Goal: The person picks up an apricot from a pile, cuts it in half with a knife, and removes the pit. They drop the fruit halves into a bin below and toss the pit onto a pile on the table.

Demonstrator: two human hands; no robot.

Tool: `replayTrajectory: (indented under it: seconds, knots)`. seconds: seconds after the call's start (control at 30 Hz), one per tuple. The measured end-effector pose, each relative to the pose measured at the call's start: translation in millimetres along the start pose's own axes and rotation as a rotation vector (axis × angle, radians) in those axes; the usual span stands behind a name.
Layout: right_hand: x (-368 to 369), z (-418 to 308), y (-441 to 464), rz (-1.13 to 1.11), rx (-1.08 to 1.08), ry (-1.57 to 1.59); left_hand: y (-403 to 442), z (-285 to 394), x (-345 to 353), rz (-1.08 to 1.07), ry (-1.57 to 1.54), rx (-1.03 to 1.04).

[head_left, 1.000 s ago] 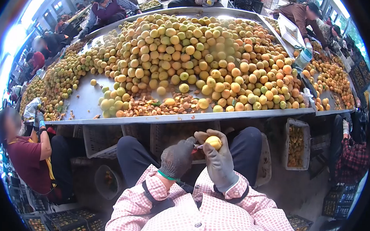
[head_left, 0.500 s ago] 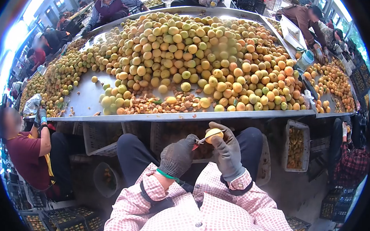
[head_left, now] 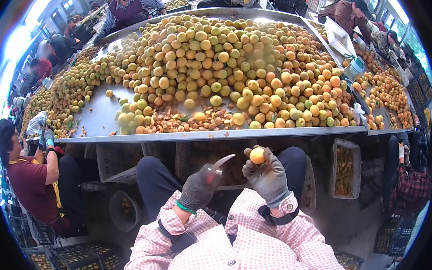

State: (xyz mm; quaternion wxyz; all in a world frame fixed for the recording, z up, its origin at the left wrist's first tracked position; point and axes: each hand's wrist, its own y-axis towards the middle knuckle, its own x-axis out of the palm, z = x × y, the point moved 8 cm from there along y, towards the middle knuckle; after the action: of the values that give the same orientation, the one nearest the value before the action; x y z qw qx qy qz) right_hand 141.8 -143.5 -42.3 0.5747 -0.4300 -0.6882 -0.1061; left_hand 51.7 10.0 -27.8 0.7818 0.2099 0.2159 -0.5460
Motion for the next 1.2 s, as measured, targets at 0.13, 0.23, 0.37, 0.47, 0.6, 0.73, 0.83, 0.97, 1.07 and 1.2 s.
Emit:
replayTrajectory:
  seconds: [0.13, 0.23, 0.37, 0.47, 0.6, 0.73, 0.83, 0.97, 1.07, 1.2]
  knots:
    - [12, 13, -6, -0.034, 0.077, -0.181, 11, 26, -4, -0.089, -0.373, -0.139]
    - [4, 22, -4, -0.051, 0.096, -0.214, 17, 33, 5, -0.144, -0.48, -0.158]
    - [16, 29, -10, 0.02, 0.079, -0.336, 21, 55, 0, -0.102, -0.399, 0.029]
    - [21, 28, -13, 0.033, -0.016, -0.513, 20, 47, 8, -0.13, -0.316, 0.029]
    - [54, 6, -25, -0.086, -0.637, -1.445, 19, 68, 0, -0.046, -0.156, 0.18]
    - [37, 17, -14, 0.117, -0.449, -0.691, 15, 67, 8, -0.086, -0.241, 0.229]
    - [45, 14, -18, 0.198, -0.528, -0.502, 4, 67, 18, -0.057, -0.588, 0.195]
    - [70, 3, -30, 0.022, -0.886, -0.741, 0, 60, 23, -0.105, -1.103, -0.185]
    - [64, 8, -19, 0.028, -0.712, -0.807, 3, 56, 26, -0.185, -1.325, -0.413]
    - [47, 19, -9, 0.067, -0.342, -0.694, 17, 71, -6, -0.093, -0.489, 0.205]
